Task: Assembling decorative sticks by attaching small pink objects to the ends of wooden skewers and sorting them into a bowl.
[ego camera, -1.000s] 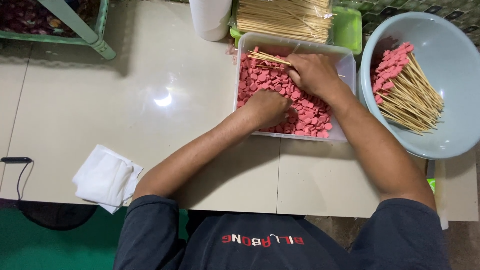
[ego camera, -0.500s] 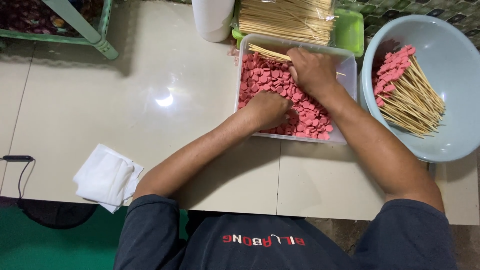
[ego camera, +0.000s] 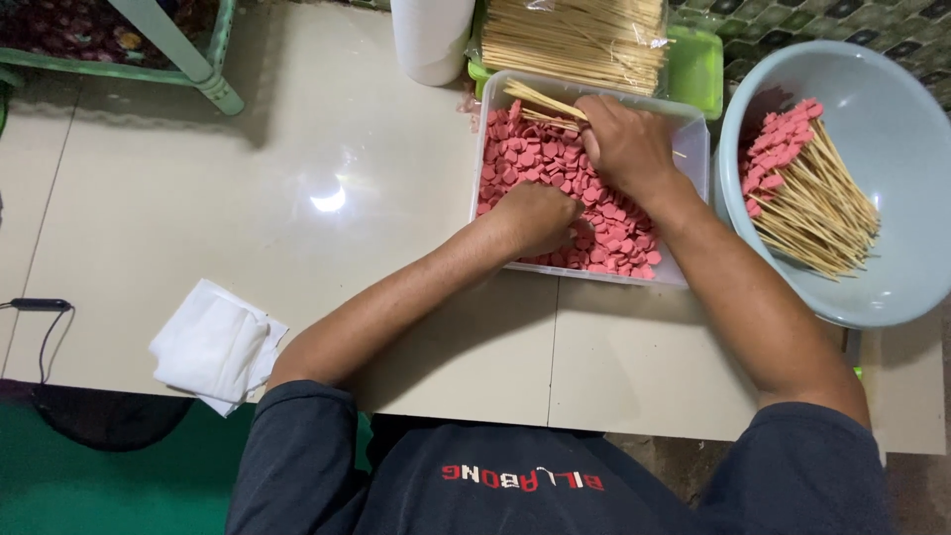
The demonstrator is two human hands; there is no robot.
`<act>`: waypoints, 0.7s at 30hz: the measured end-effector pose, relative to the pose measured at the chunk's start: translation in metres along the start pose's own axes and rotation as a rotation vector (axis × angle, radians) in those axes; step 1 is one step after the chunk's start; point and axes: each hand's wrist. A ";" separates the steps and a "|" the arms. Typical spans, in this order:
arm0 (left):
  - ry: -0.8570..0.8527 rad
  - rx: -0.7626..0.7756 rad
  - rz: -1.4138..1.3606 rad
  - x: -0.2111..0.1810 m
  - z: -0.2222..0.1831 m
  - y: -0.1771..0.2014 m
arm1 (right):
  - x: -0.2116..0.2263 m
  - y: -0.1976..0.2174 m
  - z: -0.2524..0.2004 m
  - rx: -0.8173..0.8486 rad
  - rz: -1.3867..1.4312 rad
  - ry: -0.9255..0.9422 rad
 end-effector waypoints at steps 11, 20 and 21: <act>0.008 0.018 0.060 -0.006 0.000 0.006 | 0.022 0.092 -0.011 -0.105 0.527 -0.227; 0.102 -0.016 0.027 -0.012 -0.012 0.030 | 0.066 0.130 -0.055 -0.259 1.270 -0.538; 0.093 -0.005 0.032 -0.007 -0.010 0.023 | 0.068 0.128 -0.059 -0.266 1.272 -0.551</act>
Point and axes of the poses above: each hand's wrist, its own z-axis towards the middle knuckle, its own y-axis out of the back of the hand, x = y × z, and after that the axes turned 6 degrees about y, right-handed
